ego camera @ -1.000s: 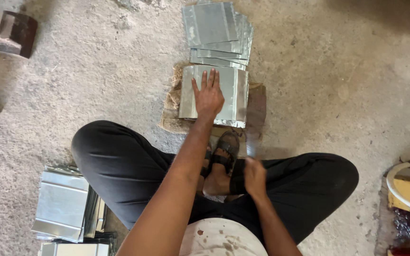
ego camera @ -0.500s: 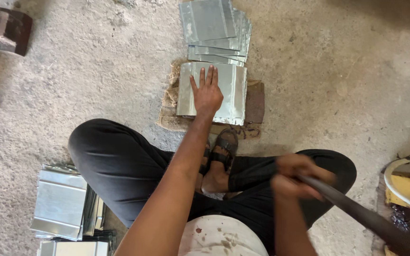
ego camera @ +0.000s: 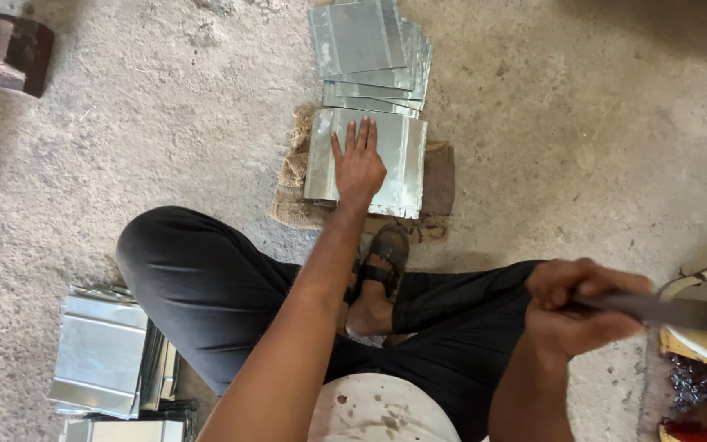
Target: The person sits on the floor and uses a hammer to strike a stack of rectangular metal sheets placed on a wooden block. They repeatedly hit the sheets to flatten them, occasionally adjusting the stack or picking up a new sheet from a pile nearby.
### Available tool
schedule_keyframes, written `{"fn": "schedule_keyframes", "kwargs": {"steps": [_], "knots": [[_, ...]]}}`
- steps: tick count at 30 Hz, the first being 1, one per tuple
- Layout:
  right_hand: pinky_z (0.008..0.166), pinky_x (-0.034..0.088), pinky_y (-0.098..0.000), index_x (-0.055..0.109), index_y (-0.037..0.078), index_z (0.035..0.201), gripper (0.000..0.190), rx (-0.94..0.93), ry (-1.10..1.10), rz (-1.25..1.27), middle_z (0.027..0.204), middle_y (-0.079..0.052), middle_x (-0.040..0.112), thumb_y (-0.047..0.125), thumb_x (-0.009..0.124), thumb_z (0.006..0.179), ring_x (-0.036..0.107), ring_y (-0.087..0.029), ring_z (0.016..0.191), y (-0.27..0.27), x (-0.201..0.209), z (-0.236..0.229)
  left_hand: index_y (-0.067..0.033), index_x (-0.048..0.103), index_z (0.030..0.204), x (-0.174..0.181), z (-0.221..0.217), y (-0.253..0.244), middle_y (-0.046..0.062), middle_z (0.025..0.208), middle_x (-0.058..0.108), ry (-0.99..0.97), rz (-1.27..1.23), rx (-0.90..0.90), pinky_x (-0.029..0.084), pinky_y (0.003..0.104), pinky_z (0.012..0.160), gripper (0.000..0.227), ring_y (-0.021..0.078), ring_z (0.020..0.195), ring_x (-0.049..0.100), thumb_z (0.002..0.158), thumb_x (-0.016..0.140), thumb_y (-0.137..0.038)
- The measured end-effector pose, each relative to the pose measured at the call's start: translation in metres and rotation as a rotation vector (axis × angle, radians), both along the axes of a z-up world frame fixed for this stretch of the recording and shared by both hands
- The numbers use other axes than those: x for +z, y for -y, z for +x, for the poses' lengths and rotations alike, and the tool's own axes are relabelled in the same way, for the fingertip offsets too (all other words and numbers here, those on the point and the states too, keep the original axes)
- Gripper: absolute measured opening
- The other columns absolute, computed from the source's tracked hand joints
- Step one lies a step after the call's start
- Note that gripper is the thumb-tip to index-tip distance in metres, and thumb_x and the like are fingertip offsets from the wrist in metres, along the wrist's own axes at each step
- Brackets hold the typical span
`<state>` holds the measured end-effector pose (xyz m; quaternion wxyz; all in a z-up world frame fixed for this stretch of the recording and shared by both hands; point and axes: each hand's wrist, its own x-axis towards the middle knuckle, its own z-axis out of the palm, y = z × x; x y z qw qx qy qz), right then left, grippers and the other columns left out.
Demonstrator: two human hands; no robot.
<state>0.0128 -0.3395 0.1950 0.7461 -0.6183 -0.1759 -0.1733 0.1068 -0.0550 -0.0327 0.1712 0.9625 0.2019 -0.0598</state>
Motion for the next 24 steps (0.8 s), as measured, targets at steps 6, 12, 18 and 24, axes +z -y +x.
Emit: {"fn": "schedule_keyframes", "kwargs": {"steps": [6,12,18,24], "knots": [[0.048,0.034,-0.0258,0.05,0.011,0.094,0.054,-0.038,0.029,-0.317,0.065,0.0,0.046,0.063,0.042,0.106,0.041,-0.01,0.052,-0.018,-0.153,-0.001,-0.0177,0.017,0.165,-0.003,0.002,-0.001,-0.005,0.172,0.015,-0.018,0.016,-0.012,-0.003,0.055,0.127,0.068,0.0202,0.158,0.012,0.099,0.034,-0.017],[0.04,0.033,-0.0246,0.055,0.011,0.091,0.04,0.203,-0.927,-0.404,0.066,0.001,0.048,0.047,0.049,0.108,0.044,-0.007,0.048,-0.012,-0.143,0.005,-0.0205,0.018,0.164,0.006,0.003,0.003,-0.006,0.172,0.016,0.021,-0.011,0.024,-0.001,0.059,0.127,0.058,0.0228,0.159,0.011,0.109,0.027,-0.032],[0.039,0.026,-0.0265,0.038,0.011,0.101,0.067,0.046,-0.115,-0.076,0.058,-0.003,0.036,0.078,0.043,0.101,0.03,-0.011,0.042,-0.003,0.003,0.02,-0.0204,0.018,0.164,0.007,0.003,0.001,-0.006,0.172,0.014,-0.012,-0.005,0.021,-0.001,0.059,0.126,0.058,0.0231,0.158,0.009,0.109,0.025,-0.035],[0.049,0.037,-0.0317,0.048,0.011,0.096,0.052,-0.037,-0.039,-0.273,0.06,-0.003,0.047,0.062,0.044,0.104,0.043,-0.013,0.049,-0.023,-0.145,0.02,-0.0206,0.019,0.164,0.005,0.003,0.002,-0.006,0.172,0.014,-0.003,-0.002,0.026,-0.001,0.059,0.126,0.058,0.0232,0.159,0.009,0.109,0.025,-0.036]]}}
